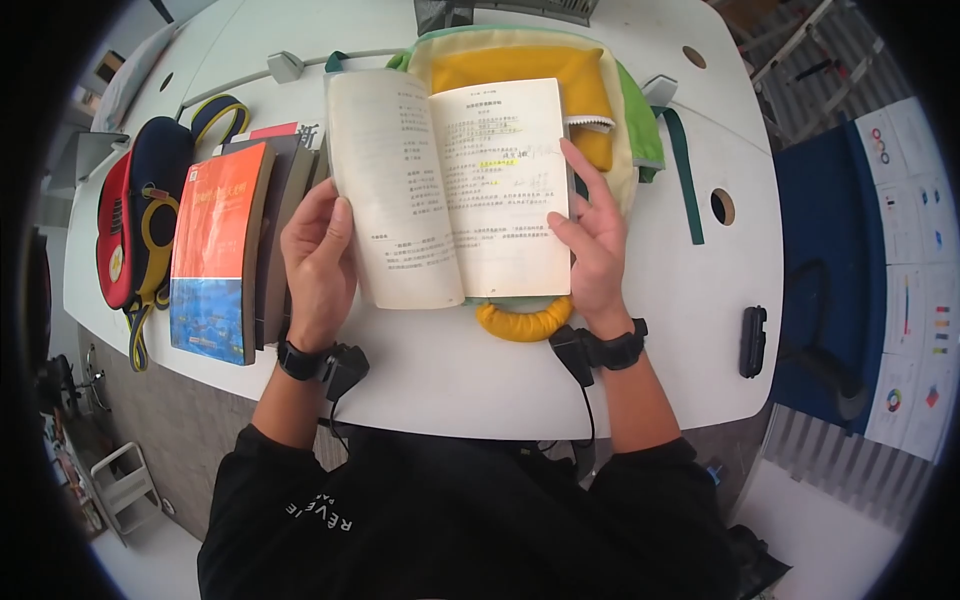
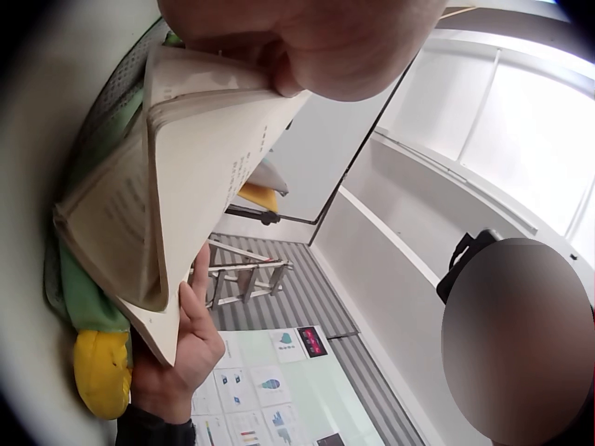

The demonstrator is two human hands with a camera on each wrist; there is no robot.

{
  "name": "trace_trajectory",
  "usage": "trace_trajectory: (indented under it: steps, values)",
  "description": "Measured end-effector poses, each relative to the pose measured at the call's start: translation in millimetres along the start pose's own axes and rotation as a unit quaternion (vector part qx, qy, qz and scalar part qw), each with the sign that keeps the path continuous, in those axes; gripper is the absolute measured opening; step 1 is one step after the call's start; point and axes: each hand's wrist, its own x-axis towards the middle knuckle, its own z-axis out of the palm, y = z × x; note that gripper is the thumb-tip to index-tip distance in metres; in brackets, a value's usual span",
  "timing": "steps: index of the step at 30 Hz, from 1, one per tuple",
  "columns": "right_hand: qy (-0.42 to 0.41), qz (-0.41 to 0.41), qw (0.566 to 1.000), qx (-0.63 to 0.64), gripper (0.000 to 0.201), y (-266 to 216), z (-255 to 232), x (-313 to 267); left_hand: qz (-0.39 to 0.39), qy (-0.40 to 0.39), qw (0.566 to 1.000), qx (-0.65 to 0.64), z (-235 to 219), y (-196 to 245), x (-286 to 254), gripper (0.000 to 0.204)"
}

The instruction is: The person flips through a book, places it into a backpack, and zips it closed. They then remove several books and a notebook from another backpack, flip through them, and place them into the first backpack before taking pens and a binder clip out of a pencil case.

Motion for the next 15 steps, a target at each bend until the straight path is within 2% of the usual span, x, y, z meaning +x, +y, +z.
trace_trajectory:
  steps: [15]
  values:
    - [-0.002, -0.001, 1.000, -0.014, 0.070, -0.5, -1.1, 0.1, -0.008, -0.004, 1.000, -0.004, 0.9, 1.3, -0.7, 0.030]
